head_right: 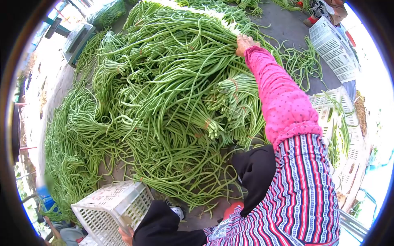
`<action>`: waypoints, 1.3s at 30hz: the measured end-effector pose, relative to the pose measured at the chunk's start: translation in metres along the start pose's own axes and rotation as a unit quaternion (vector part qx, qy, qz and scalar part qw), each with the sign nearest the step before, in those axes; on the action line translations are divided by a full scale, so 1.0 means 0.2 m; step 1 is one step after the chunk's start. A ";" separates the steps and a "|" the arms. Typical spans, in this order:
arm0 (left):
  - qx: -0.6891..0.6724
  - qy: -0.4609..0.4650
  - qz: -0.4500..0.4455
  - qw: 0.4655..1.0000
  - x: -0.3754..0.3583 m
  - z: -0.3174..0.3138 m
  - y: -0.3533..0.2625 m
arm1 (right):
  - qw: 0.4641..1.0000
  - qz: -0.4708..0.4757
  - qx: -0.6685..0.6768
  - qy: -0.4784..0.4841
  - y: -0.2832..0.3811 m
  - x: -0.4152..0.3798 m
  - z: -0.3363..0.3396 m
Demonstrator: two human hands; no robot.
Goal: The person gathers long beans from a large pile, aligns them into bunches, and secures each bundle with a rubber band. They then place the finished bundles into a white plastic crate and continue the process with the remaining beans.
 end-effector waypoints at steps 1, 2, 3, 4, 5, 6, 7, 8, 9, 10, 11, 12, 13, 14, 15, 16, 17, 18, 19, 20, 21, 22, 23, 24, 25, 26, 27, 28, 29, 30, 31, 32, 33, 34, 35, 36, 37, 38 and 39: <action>-0.050 -0.003 0.046 0.998 0.00 -0.02 0.03 | 1.000 -0.002 -0.005 -0.018 0.00 0.01 -0.03; -0.100 -0.006 0.092 0.991 -0.02 -0.04 0.06 | 0.999 -0.003 -0.011 -0.036 -0.01 0.02 -0.06; -0.151 -0.011 0.137 0.979 -0.04 -0.07 0.09 | 0.996 0.015 -0.026 -0.082 0.01 -0.01 -0.06; -0.152 -0.019 0.140 0.978 -0.04 -0.09 0.10 | 0.992 0.042 -0.073 -0.093 0.06 -0.06 -0.02; -0.137 -0.017 0.136 0.981 -0.04 -0.09 0.11 | 0.996 0.058 -0.052 -0.036 0.09 -0.12 0.04; -0.120 -0.006 0.128 0.984 -0.03 -0.09 0.11 | 0.996 0.071 -0.035 0.028 0.12 -0.19 0.06; -0.163 -0.022 0.118 0.979 -0.01 -0.04 0.06 | 0.996 0.084 0.003 0.015 0.15 -0.21 0.06; -0.160 -0.035 0.114 0.980 -0.01 -0.03 0.08 | 0.994 0.097 0.041 0.002 0.19 -0.24 0.07; -0.180 -0.037 0.098 0.978 0.00 -0.06 0.09 | 0.985 0.080 0.104 0.113 0.25 -0.35 0.13; -0.200 -0.040 0.084 0.975 0.00 -0.08 0.11 | 0.959 0.067 0.165 0.222 0.35 -0.53 0.21; -0.179 -0.054 0.067 0.980 0.00 -0.07 0.10 | 0.922 0.070 0.256 0.281 0.43 -0.68 0.22; -0.160 -0.065 0.052 0.984 0.01 -0.05 0.08 | 0.874 0.074 0.339 0.339 0.50 -0.83 0.23; -0.178 -0.056 0.050 0.981 0.02 -0.05 0.07 | 0.800 0.290 0.417 0.319 0.64 -0.97 0.28; -0.196 -0.042 0.051 0.978 0.02 -0.04 0.06 | 0.753 0.280 0.476 0.359 0.68 -1.15 0.29; -0.218 -0.023 0.043 0.975 0.03 -0.04 0.06 | 0.700 0.265 0.529 0.399 0.72 -1.33 0.30; -0.243 -0.004 0.039 0.969 0.04 -0.07 0.09 | 0.680 0.026 0.546 0.489 0.72 -1.54 0.30; -0.252 0.010 -0.031 0.967 0.09 -0.16 0.17 | 0.682 0.009 0.527 0.507 0.73 -1.66 0.31; -0.270 0.071 -0.052 0.959 0.12 -0.11 0.15 | 0.622 0.023 0.578 0.528 0.75 -1.81 0.38; -0.260 0.021 -0.104 0.960 0.19 -0.03 0.13 | 0.601 0.016 0.592 0.537 0.77 -1.89 0.37; -0.174 0.028 -0.035 0.984 0.25 0.11 0.12 | 0.581 0.007 0.607 0.542 0.78 -1.96 0.36; -0.224 -0.067 -0.044 0.971 0.25 0.34 0.01 | 0.564 -0.021 0.613 0.553 0.77 -2.07 0.45; -0.231 -0.121 -0.060 0.964 0.24 0.57 -0.16 | 0.546 -0.006 0.617 0.566 0.77 -2.16 0.51; -0.271 -0.170 -0.089 0.943 0.21 0.75 -0.31 | 0.510 0.005 0.636 0.580 0.77 -2.25 0.58; -0.295 -0.183 -0.132 0.929 0.15 0.90 -0.49 | 0.472 0.017 0.654 0.591 0.79 -2.33 0.64; -0.267 -0.211 -0.214 0.916 0.09 0.99 -0.65 | 0.436 0.015 0.668 0.603 0.80 -2.41 0.70; -0.278 -0.222 -0.262 0.897 0.02 1.04 -0.81 | 0.397 0.012 0.682 0.615 0.82 -2.49 0.75; -0.287 -0.233 -0.310 0.876 -0.06 1.07 -0.96 | 0.368 0.020 0.691 0.622 0.84 -2.58 0.81; -0.281 -0.251 -0.331 0.865 -0.11 1.03 -1.07 | 0.356 -0.040 0.714 0.602 0.85 -2.65 0.85; -0.272 -0.247 -0.324 0.872 -0.11 1.00 -1.06 | 0.328 -0.016 0.706 0.627 0.87 -2.69 0.87; -0.278 -0.288 -0.345 0.849 -0.16 0.98 -1.16 | 0.300 0.007 0.697 0.652 0.88 -2.74 0.90; -0.353 -0.304 -0.348 0.814 -0.14 0.90 -1.17 | 0.298 0.021 0.710 0.638 0.91 -2.80 0.95; -0.425 -0.297 -0.325 0.791 -0.12 0.84 -1.16 | 0.296 0.033 0.723 0.623 0.93 -2.89 1.01; -0.506 -0.256 -0.286 0.773 -0.12 0.80 -1.16 | 0.300 0.068 0.686 0.659 0.94 -2.98 1.07; -0.581 -0.195 -0.253 0.748 -0.13 0.80 -1.15 | 0.300 0.084 0.666 0.678 0.96 -3.04 1.11; -0.648 -0.133 -0.219 0.717 -0.14 0.81 -1.14 | 0.305 0.104 0.668 0.671 0.99 -3.05 1.15; -0.697 -0.088 -0.189 0.686 -0.15 0.84 -1.12 | 0.311 0.126 0.669 0.663 1.01 -3.06 1.19; -0.728 -0.059 -0.165 0.663 -0.14 0.90 -1.08 | 0.316 0.176 0.653 0.665 1.02 -3.05 1.23; -0.746 -0.054 -0.147 0.648 -0.12 0.95 -1.04 | 0.317 0.226 0.637 0.665 1.02 -3.05 1.28; -0.758 -0.058 -0.132 0.636 -0.09 1.00 -0.99 | 0.343 0.270 0.652 0.620 0.99 -3.02 1.39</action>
Point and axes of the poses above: each hand's wrist, its own x-axis towards the middle knuckle, its own z-axis out of the back of the hand, y = z × x, the point moved 8 cm from there along x, towards the middle knuckle, and after that the axes turned 6 degrees about x, right-handed, at the moved point
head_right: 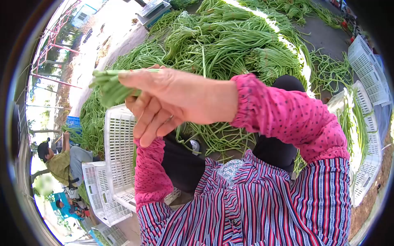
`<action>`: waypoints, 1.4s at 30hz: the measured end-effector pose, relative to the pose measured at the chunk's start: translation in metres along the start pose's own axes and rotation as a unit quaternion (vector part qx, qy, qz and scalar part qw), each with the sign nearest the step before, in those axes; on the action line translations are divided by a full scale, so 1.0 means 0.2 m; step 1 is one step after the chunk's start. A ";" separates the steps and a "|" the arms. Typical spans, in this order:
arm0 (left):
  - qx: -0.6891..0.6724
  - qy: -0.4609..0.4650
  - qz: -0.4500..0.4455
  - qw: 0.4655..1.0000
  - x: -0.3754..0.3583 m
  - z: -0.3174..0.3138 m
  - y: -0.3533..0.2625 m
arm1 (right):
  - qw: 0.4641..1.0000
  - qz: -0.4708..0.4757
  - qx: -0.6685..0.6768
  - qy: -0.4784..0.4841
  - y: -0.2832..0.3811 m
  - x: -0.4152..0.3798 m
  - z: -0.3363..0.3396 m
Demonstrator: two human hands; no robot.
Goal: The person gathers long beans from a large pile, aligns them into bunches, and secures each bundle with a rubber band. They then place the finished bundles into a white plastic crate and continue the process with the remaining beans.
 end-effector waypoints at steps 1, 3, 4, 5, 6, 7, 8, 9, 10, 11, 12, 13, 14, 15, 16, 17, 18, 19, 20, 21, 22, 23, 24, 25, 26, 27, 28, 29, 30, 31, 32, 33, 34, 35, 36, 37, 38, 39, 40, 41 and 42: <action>-0.017 -0.018 0.000 1.000 0.05 0.05 -0.05 | 0.997 0.052 -0.062 -0.017 0.10 -0.04 0.01; -0.077 -0.023 -0.011 0.997 0.15 0.13 -0.16 | 0.942 0.237 -0.216 -0.104 0.32 -0.13 0.11; -0.118 -0.016 -0.015 0.993 0.18 0.16 -0.20 | 0.904 0.292 -0.273 -0.151 0.39 -0.17 0.18; -0.164 -0.006 -0.016 0.986 0.21 0.18 -0.22 | 0.857 0.346 -0.328 -0.197 0.45 -0.21 0.24; -0.210 0.004 -0.015 0.978 0.23 0.20 -0.24 | 0.857 0.349 -0.330 -0.189 0.45 -0.19 0.31; -0.304 0.031 -0.009 0.952 0.26 0.20 -0.25 | 0.845 0.355 -0.348 -0.197 0.43 -0.16 0.38; -0.315 0.038 -0.035 0.948 0.28 0.21 -0.27 | 0.833 0.361 -0.366 -0.206 0.39 -0.12 0.45; -0.315 0.037 -0.041 0.947 0.33 0.24 -0.24 | 0.820 0.347 -0.408 -0.200 0.34 -0.07 0.48; -0.349 0.043 -0.037 0.935 0.38 0.27 -0.20 | 0.830 0.328 -0.418 -0.172 0.27 -0.01 0.50; -0.384 0.049 -0.031 0.922 0.41 0.29 -0.16 | 0.839 0.307 -0.427 -0.144 0.20 0.04 0.52; -0.371 0.020 -0.041 0.927 0.42 0.30 -0.15 | 0.861 0.288 -0.400 -0.123 0.15 0.08 0.52; -0.375 0.018 -0.044 0.926 0.43 0.30 -0.11 | 0.883 0.267 -0.372 -0.102 0.11 0.13 0.53; -0.398 0.026 -0.044 0.916 0.45 0.30 -0.06 | 0.895 0.227 -0.371 -0.102 0.07 0.16 0.56; -0.421 0.034 -0.043 0.905 0.46 0.31 -0.01 | 0.896 0.221 -0.372 -0.101 0.07 0.18 0.57; -0.395 0.035 -0.042 0.917 0.48 0.34 0.04 | 0.909 0.193 -0.355 -0.101 0.04 0.21 0.59; -0.399 0.025 -0.037 0.916 0.49 0.38 0.09 | 0.923 0.161 -0.335 -0.100 0.01 0.23 0.61; -0.401 0.056 -0.015 0.914 0.49 0.36 0.11 | 0.924 0.159 -0.332 -0.107 0.00 0.25 0.63; -0.402 0.089 0.003 0.911 0.49 0.35 0.11 | 0.926 0.150 -0.332 -0.104 -0.02 0.27 0.64; -0.394 0.069 0.001 0.916 0.51 0.37 0.11 | 0.924 0.167 -0.328 -0.098 -0.01 0.28 0.66; -0.395 0.063 0.003 0.917 0.52 0.38 0.12 | 0.923 0.186 -0.323 -0.094 -0.01 0.30 0.67; -0.413 0.059 0.008 0.909 0.52 0.38 0.12 | 0.929 0.188 -0.303 -0.102 -0.02 0.31 0.70; -0.429 0.055 0.013 0.901 0.52 0.38 0.13 | 0.930 0.187 -0.299 -0.101 -0.02 0.32 0.72; -0.411 0.072 0.027 0.908 0.51 0.37 0.12 | 0.931 0.185 -0.297 -0.105 -0.03 0.33 0.74; -0.407 0.073 0.027 0.910 0.51 0.38 0.12 | 0.931 0.186 -0.296 -0.110 -0.02 0.34 0.74; -0.397 0.057 0.023 0.916 0.51 0.38 0.13 | 0.932 0.177 -0.291 -0.123 -0.03 0.35 0.75; -0.389 0.041 0.021 0.920 0.50 0.39 0.13 | 0.933 0.180 -0.287 -0.125 -0.02 0.36 0.74; -0.365 0.046 0.031 0.929 0.50 0.37 0.14 | 0.937 0.179 -0.274 -0.119 -0.02 0.37 0.72; -0.364 0.049 0.034 0.929 0.50 0.35 0.15 | 0.942 0.177 -0.263 -0.112 -0.01 0.39 0.70; -0.340 0.050 0.036 0.938 0.50 0.33 0.16 | 0.946 0.202 -0.235 -0.095 0.01 0.40 0.66; -0.316 0.048 0.043 0.947 0.49 0.32 0.18 | 0.947 0.200 -0.230 -0.099 0.01 0.40 0.66; -0.318 0.021 0.066 0.946 0.48 0.31 0.22 | 0.951 0.194 -0.223 -0.089 0.02 0.41 0.66; -0.317 0.022 0.071 0.945 0.48 0.30 0.23 | 0.954 0.188 -0.218 -0.078 0.02 0.42 0.65; -0.287 0.004 0.079 0.955 0.48 0.31 0.24 | 0.951 0.197 -0.224 -0.080 0.02 0.41 0.65; -0.256 -0.013 0.085 0.963 0.48 0.32 0.25 | 0.952 0.197 -0.221 -0.081 0.00 0.38 0.65; -0.253 -0.046 0.083 0.963 0.48 0.35 0.24 | 0.952 0.168 -0.238 -0.094 -0.04 0.35 0.66; -0.252 -0.046 0.085 0.963 0.49 0.38 0.24 | 0.951 0.139 -0.256 -0.105 -0.08 0.31 0.67; -0.288 -0.071 0.061 0.953 0.51 0.46 0.23 | 0.954 0.097 -0.264 -0.100 -0.15 0.28 0.71; -0.323 -0.096 0.036 0.941 0.53 0.55 0.22 | 0.955 0.096 -0.263 -0.097 -0.16 0.24 0.73; -0.319 -0.095 0.015 0.943 0.54 0.63 0.22 | 0.954 0.098 -0.257 -0.117 -0.16 0.20 0.76; -0.364 -0.063 0.030 0.929 0.55 0.72 0.27 | 0.954 0.099 -0.249 -0.136 -0.16 0.17 0.79; -0.374 -0.025 0.033 0.926 0.53 0.70 0.25 | 0.961 0.144 -0.193 -0.138 -0.10 0.16 0.83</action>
Point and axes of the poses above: each hand's wrist, its own x-axis towards the middle knuckle, its own z-axis out of the back of the hand, y = z × x, the point moved 8 cm from there along x, towards the middle knuckle, and after that the axes turned 6 degrees about x, right-handed, at the moved point
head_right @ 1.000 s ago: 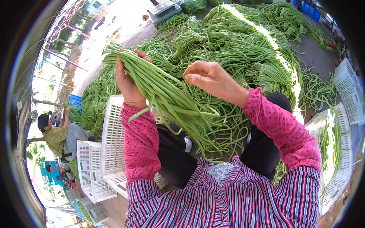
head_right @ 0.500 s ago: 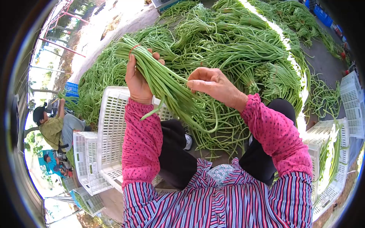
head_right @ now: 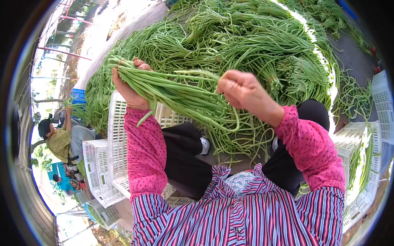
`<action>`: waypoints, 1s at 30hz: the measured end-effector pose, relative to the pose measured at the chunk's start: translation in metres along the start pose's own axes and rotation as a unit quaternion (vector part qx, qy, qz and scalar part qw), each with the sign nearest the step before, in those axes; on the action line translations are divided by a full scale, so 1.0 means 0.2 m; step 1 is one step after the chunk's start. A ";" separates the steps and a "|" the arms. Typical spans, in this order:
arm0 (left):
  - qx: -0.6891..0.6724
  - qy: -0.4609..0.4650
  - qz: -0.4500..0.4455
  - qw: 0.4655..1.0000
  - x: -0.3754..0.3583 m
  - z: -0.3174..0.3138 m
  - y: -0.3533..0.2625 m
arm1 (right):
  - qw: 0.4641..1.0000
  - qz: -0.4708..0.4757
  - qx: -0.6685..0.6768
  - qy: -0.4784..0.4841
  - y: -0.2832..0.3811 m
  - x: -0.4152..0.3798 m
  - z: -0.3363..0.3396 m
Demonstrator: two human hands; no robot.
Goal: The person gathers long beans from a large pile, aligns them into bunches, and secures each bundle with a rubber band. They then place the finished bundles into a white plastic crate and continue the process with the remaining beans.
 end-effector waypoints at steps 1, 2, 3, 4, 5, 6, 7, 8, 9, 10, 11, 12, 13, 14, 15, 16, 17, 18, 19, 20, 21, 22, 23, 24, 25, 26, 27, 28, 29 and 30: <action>-0.009 0.036 0.019 0.999 -0.02 -0.05 0.00 | 0.997 0.035 0.062 -0.021 0.05 0.04 0.05; -0.006 0.033 0.021 0.999 -0.03 -0.07 0.01 | 0.994 0.058 0.088 -0.042 0.10 0.06 0.07; -0.007 0.069 0.038 0.997 -0.04 -0.13 0.04 | 0.990 0.039 0.095 -0.091 0.15 0.05 0.05; -0.009 0.105 0.057 0.993 -0.05 -0.18 0.08 | 0.990 0.049 0.098 -0.086 0.15 0.06 0.05; -0.009 0.105 0.060 0.993 -0.05 -0.21 0.11 | 0.990 0.061 0.100 -0.082 0.15 0.07 0.05; -0.038 0.143 0.079 0.986 -0.04 -0.26 0.14 | 0.989 0.061 0.102 -0.087 0.13 0.08 0.05; -0.067 0.180 0.097 0.977 -0.05 -0.31 0.17 | 0.993 0.060 0.071 -0.073 0.11 0.09 0.04; -0.079 0.199 0.099 0.972 -0.04 -0.34 0.18 | 0.996 0.058 0.041 -0.059 0.09 0.11 0.02; -0.078 0.198 0.102 0.972 -0.04 -0.35 0.20 | 0.996 0.057 0.043 -0.061 0.08 0.12 0.00; -0.081 0.219 0.103 0.967 -0.04 -0.37 0.21 | 0.994 0.087 0.020 -0.059 0.09 0.13 -0.02; -0.084 0.242 0.101 0.961 -0.04 -0.39 0.22 | 0.991 0.118 -0.005 -0.055 0.11 0.14 -0.04; -0.077 0.224 0.103 0.966 -0.05 -0.40 0.23 | 0.991 0.109 -0.035 -0.067 0.12 0.14 -0.06; -0.076 0.224 0.102 0.966 -0.05 -0.40 0.24 | 0.991 0.109 -0.035 -0.066 0.12 0.15 -0.07; -0.061 0.205 0.110 0.971 -0.04 -0.39 0.26 | 0.979 0.171 -0.097 -0.061 0.16 0.15 -0.10; -0.046 0.186 0.119 0.974 -0.04 -0.38 0.29 | 0.958 0.231 -0.158 -0.057 0.20 0.14 -0.13; -0.026 0.172 0.115 0.978 -0.03 -0.42 0.30 | 0.956 0.225 -0.177 -0.060 0.21 0.13 -0.14; -0.049 0.094 0.068 0.992 -0.05 -0.43 0.32 | 0.950 0.218 -0.214 -0.073 0.21 0.14 -0.15; -0.007 0.100 0.084 0.991 -0.04 -0.43 0.35 | 0.953 0.224 -0.194 -0.066 0.20 0.14 -0.14; 0.035 0.107 0.098 0.989 -0.03 -0.44 0.37 | 0.955 0.232 -0.175 -0.059 0.20 0.15 -0.12; 0.036 0.095 0.108 0.989 -0.03 -0.44 0.39 | 0.954 0.233 -0.177 -0.061 0.19 0.15 -0.11; 0.083 0.112 0.103 0.985 -0.03 -0.44 0.39 | 0.969 0.198 -0.134 -0.057 0.16 0.16 -0.09; 0.086 0.089 0.103 0.987 -0.02 -0.41 0.40 | 0.981 0.163 -0.091 -0.051 0.14 0.16 -0.07; 0.089 0.064 0.103 0.989 -0.02 -0.38 0.41 | 0.981 0.163 -0.092 -0.052 0.15 0.15 -0.06; 0.089 0.065 0.104 0.989 -0.02 -0.38 0.42 | 0.990 0.121 -0.054 -0.052 0.16 0.15 -0.05; 0.082 0.052 0.110 0.989 -0.01 -0.37 0.43 | 0.995 0.079 -0.014 -0.052 0.15 0.15 -0.04; 0.075 0.038 0.117 0.990 -0.01 -0.36 0.44 | 0.995 0.079 -0.014 -0.053 0.15 0.15 -0.03; 0.075 0.039 0.118 0.989 0.00 -0.35 0.45 | 0.994 0.089 -0.036 -0.045 0.15 0.15 -0.04; 0.111 0.049 0.116 0.986 0.00 -0.34 0.45 | 0.993 0.100 -0.059 -0.036 0.15 0.15 -0.04; 0.146 0.058 0.114 0.981 0.00 -0.34 0.46 | 0.990 0.109 -0.082 -0.027 0.15 0.15 -0.05; 0.146 0.071 0.129 0.978 -0.01 -0.37 0.46 | 0.990 0.121 -0.068 -0.016 0.15 0.14 -0.06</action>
Point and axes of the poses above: each hand's wrist, its own x-axis towards the middle knuckle, its own z-axis out of the back of the hand, y = z × x, the point moved 8 cm from there along x, towards the middle knuckle, and after that the axes turned 6 degrees about x, right-handed, at the moved point
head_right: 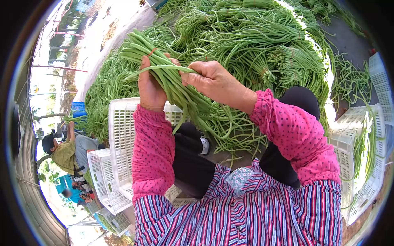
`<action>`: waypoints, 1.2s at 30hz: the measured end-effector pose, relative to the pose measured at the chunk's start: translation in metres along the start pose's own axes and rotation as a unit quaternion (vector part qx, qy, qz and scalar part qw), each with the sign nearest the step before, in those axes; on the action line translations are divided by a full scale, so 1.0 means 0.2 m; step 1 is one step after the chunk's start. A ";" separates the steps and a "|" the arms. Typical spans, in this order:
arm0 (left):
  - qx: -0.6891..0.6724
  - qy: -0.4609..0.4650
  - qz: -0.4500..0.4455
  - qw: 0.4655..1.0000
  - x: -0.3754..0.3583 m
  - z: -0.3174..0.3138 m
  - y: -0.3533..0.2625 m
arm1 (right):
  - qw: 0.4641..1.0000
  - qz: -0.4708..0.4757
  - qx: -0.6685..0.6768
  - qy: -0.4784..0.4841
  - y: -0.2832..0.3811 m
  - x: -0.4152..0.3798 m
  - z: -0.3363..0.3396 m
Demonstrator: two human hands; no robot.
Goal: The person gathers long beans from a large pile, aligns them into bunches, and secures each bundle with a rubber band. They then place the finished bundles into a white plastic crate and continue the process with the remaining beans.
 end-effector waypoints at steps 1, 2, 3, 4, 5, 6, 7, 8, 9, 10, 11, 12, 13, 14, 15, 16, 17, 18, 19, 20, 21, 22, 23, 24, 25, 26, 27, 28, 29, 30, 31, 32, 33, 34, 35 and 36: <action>0.000 -0.002 0.001 1.000 0.00 -0.01 0.00 | 1.000 -0.002 0.001 0.000 0.00 -0.02 0.00; 0.004 -0.036 -0.011 0.999 0.00 0.02 -0.01 | 0.999 -0.042 0.031 -0.002 -0.02 -0.04 0.02; 0.008 -0.071 -0.023 0.997 0.00 0.05 -0.03 | 0.995 -0.083 0.061 -0.002 -0.03 -0.06 0.04; 0.005 -0.114 -0.045 0.992 -0.01 0.09 -0.07 | 0.992 -0.114 0.061 0.001 -0.04 -0.09 0.06; 0.004 -0.119 -0.047 0.992 -0.01 0.12 -0.08 | 0.991 -0.116 0.062 0.005 -0.05 -0.13 0.08; -0.015 -0.154 -0.079 0.985 -0.01 0.20 -0.12 | 0.988 -0.133 0.073 -0.019 -0.07 -0.17 0.12; -0.035 -0.186 -0.112 0.976 -0.02 0.26 -0.17 | 0.984 -0.149 0.083 -0.044 -0.09 -0.18 0.16; -0.032 -0.162 -0.090 0.982 -0.03 0.28 -0.18 | 0.984 -0.150 0.085 -0.043 -0.09 -0.19 0.16; -0.029 -0.159 -0.090 0.983 -0.03 0.25 -0.19 | 0.988 -0.121 0.082 -0.055 -0.08 -0.17 0.18; -0.009 -0.189 -0.087 0.978 -0.04 0.25 -0.19 | 0.990 -0.094 0.080 -0.068 -0.06 -0.15 0.22; 0.011 -0.218 -0.084 0.972 -0.05 0.23 -0.18 | 0.991 -0.066 0.076 -0.083 -0.05 -0.15 0.25; 0.019 -0.236 -0.092 0.967 -0.04 0.22 -0.17 | 0.980 -0.086 0.149 -0.095 -0.09 -0.15 0.26; 0.018 -0.232 -0.088 0.969 -0.03 0.20 -0.16 | 0.980 -0.085 0.149 -0.100 -0.10 -0.15 0.27; 0.033 -0.198 -0.093 0.975 -0.01 0.17 -0.16 | 0.977 -0.102 0.144 -0.123 -0.11 -0.15 0.28; 0.048 -0.162 -0.099 0.981 0.01 0.14 -0.17 | 0.973 -0.118 0.138 -0.145 -0.12 -0.15 0.30; 0.042 -0.148 -0.107 0.982 0.02 0.11 -0.17 | 0.974 -0.112 0.130 -0.148 -0.12 -0.14 0.30; 0.042 -0.144 -0.104 0.983 0.04 0.14 -0.14 | 0.974 -0.110 0.131 -0.151 -0.13 -0.12 0.31; 0.176 -0.135 -0.152 0.963 0.04 0.10 -0.18 | 0.976 -0.077 0.139 -0.146 -0.11 -0.10 0.30; 0.367 -0.098 -0.201 0.903 0.02 0.03 -0.21 | 0.978 -0.044 0.147 -0.140 -0.09 -0.09 0.29; 0.569 -0.092 -0.263 0.774 -0.01 -0.05 -0.24 | 0.976 -0.025 0.142 -0.161 -0.08 -0.08 0.29; 0.692 -0.104 -0.334 0.631 -0.07 -0.16 -0.27 | 0.976 -0.025 0.144 -0.164 -0.07 -0.08 0.27; 0.523 -0.155 -0.252 0.799 -0.05 -0.20 -0.29 | 0.981 0.002 0.113 -0.155 -0.02 -0.08 0.25; 0.319 -0.197 -0.153 0.914 -0.03 -0.18 -0.24 | 0.986 0.030 0.081 -0.146 0.03 -0.07 0.23; 0.346 -0.185 -0.169 0.904 -0.02 -0.21 -0.25 | 0.986 0.029 0.057 -0.151 0.07 -0.07 0.21; 0.348 -0.185 -0.167 0.904 -0.01 -0.20 -0.25 | 0.986 0.029 0.060 -0.152 0.08 -0.08 0.20; 0.402 -0.191 -0.193 0.875 -0.01 -0.20 -0.28 | 0.989 0.059 0.043 -0.130 0.11 -0.08 0.17; 0.453 -0.195 -0.217 0.842 -0.01 -0.21 -0.30 | 0.990 0.090 0.026 -0.108 0.15 -0.08 0.14; 0.454 -0.193 -0.219 0.842 -0.01 -0.22 -0.30 | 0.990 0.114 0.013 -0.087 0.13 -0.07 0.13; 0.411 -0.211 -0.199 0.864 0.00 -0.19 -0.29 | 0.989 0.116 0.012 -0.089 0.12 -0.06 0.13; 0.366 -0.228 -0.177 0.884 0.01 -0.17 -0.27 | 0.989 0.105 -0.007 -0.106 0.10 -0.05 0.13; 0.366 -0.225 -0.177 0.886 0.01 -0.18 -0.27 | 0.988 0.093 -0.025 -0.124 0.07 -0.05 0.15; 0.305 -0.221 -0.146 0.915 0.00 -0.16 -0.25 | 0.986 0.062 -0.101 -0.121 0.01 -0.04 0.17; 0.242 -0.217 -0.113 0.939 0.00 -0.13 -0.22 | 0.985 0.060 -0.102 -0.123 0.00 -0.04 0.19; 0.241 -0.216 -0.110 0.940 0.00 -0.12 -0.22 | 0.976 0.046 -0.158 -0.142 0.00 -0.04 0.22; 0.204 -0.227 -0.104 0.947 0.00 -0.08 -0.21 | 0.963 0.033 -0.214 -0.158 -0.01 -0.04 0.25; 0.166 -0.238 -0.099 0.952 0.00 -0.03 -0.20 | 0.932 0.021 -0.311 -0.187 -0.01 -0.04 0.30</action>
Point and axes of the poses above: each hand's wrist, its own x-axis towards the middle knuckle, its own z-axis out of the back of the hand, y = z × x, the point moved 8 cm from there along x, towards the middle knuckle, and after that the axes turned 6 degrees about x, right-handed, at the moved point
